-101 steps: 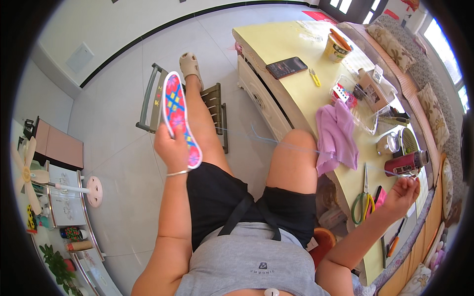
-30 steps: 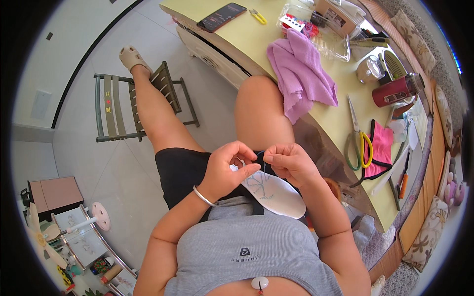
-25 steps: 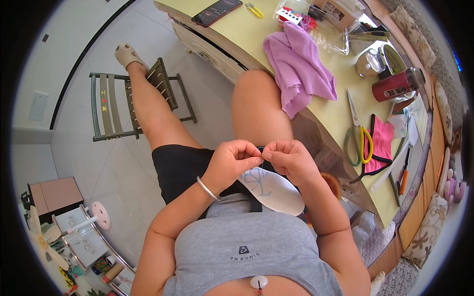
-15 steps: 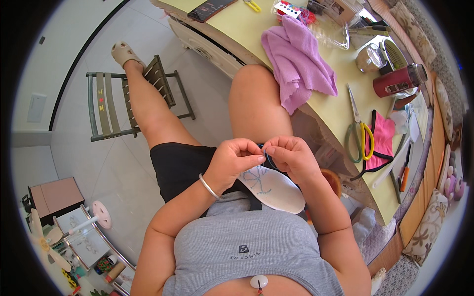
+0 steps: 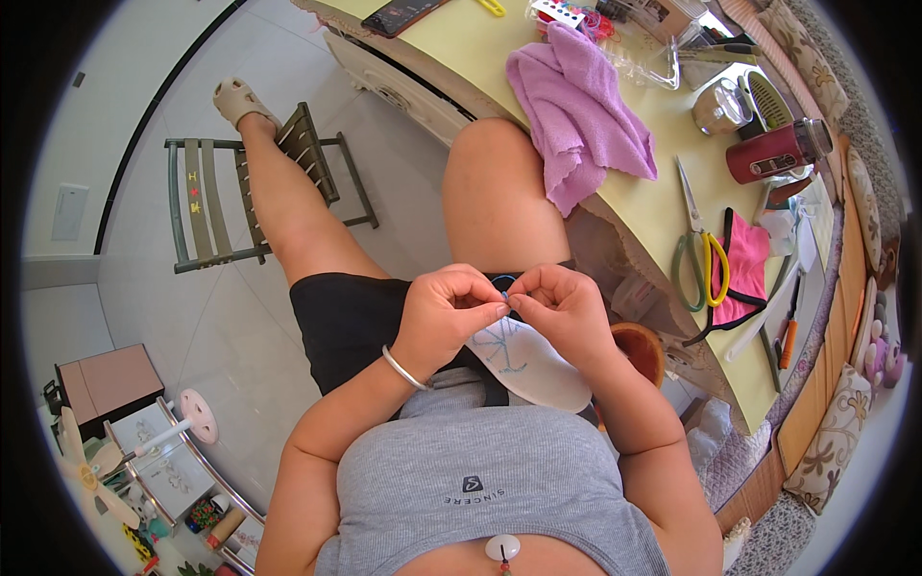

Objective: The person sews a colorful pattern onto a white shoe insole using a needle and blue thread.

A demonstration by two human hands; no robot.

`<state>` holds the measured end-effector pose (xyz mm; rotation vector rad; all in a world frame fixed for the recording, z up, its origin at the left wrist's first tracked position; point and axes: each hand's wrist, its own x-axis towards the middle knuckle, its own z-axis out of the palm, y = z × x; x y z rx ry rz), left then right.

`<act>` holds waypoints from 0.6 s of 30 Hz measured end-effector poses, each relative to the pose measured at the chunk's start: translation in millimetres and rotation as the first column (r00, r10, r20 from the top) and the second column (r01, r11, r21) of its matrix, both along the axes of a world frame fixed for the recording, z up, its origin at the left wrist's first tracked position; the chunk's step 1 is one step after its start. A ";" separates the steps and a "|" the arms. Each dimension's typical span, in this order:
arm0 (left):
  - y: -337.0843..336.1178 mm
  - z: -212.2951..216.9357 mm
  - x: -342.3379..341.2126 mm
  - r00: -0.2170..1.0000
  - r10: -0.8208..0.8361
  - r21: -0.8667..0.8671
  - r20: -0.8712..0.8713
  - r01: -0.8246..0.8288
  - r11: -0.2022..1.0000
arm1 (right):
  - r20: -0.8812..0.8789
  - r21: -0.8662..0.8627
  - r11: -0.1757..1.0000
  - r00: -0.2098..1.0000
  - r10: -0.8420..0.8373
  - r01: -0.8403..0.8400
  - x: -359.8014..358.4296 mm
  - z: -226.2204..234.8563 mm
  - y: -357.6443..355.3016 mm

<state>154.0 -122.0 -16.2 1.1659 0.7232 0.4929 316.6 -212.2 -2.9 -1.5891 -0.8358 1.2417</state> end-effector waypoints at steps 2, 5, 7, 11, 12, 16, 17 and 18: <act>-0.7 -0.9 -0.6 1.000 0.011 -0.016 0.027 -0.011 1.000 | 0.010 0.008 1.000 1.000 0.011 -0.011 -0.7 3.0 -0.4; 0.6 -5.0 -3.5 0.995 0.029 -0.143 0.093 -0.016 0.990 | 0.011 0.029 1.000 1.000 0.005 -0.005 -1.5 5.4 -0.2; 3.0 -3.1 -5.4 0.992 0.050 -0.321 0.115 -0.010 0.947 | -0.008 0.023 1.000 1.000 0.006 -0.006 -0.4 4.6 -0.7; 2.3 -3.2 -5.5 0.989 0.069 -0.389 0.129 -0.014 0.921 | -0.066 0.026 1.000 0.998 0.012 -0.010 1.8 -5.5 -4.2; 1.2 -4.0 -5.8 0.992 0.069 -0.369 0.110 -0.024 0.929 | -0.077 0.041 0.999 0.997 0.008 -0.005 1.0 -7.2 -4.6; -0.2 -1.8 -5.3 0.995 0.062 -0.337 0.076 -0.033 0.941 | -0.058 0.088 0.996 0.998 -0.001 0.006 -5.1 -4.6 -2.1; -0.2 -1.4 -5.2 0.995 0.056 -0.343 0.081 -0.025 0.939 | -0.078 0.108 0.994 0.997 -0.005 0.013 -5.7 -9.5 -2.4; -0.2 -1.0 -5.0 0.995 0.049 -0.349 0.086 -0.016 0.937 | -0.098 0.127 0.992 0.995 -0.009 0.021 -6.2 -11.8 -2.5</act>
